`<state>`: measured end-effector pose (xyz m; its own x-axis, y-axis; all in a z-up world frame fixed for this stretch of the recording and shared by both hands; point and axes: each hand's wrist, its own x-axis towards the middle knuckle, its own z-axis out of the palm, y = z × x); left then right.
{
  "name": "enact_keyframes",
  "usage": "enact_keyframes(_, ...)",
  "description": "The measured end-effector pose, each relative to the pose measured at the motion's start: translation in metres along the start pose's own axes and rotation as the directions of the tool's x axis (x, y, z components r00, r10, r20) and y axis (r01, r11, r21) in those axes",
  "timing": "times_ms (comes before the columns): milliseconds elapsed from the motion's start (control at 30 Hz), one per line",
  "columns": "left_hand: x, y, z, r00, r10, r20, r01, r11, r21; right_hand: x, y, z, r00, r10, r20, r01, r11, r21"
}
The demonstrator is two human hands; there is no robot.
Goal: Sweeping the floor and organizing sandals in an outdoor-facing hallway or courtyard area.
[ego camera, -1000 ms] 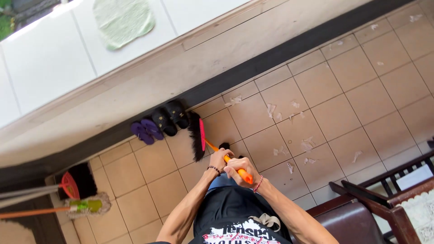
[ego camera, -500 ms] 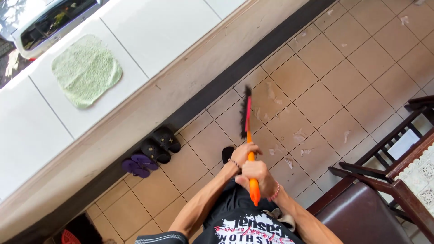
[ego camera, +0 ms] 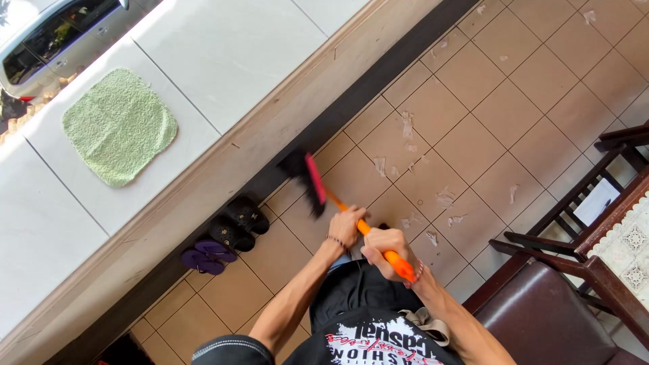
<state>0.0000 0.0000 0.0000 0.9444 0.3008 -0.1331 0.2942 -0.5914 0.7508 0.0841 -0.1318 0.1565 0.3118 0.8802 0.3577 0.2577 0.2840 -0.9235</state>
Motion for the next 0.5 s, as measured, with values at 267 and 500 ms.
enact_keyframes(267,0.045,-0.011,0.026,0.987,0.158,-0.010,-0.158,0.969,-0.188,0.014,0.006,0.011,1.000,-0.016,-0.002,0.014,0.952,-0.307)
enact_keyframes(500,-0.022,0.059,-0.039,0.990,0.069,0.123,-0.062,0.997,-0.055,0.017,-0.050,-0.011,0.999,0.036,0.028,-0.037,0.998,0.043)
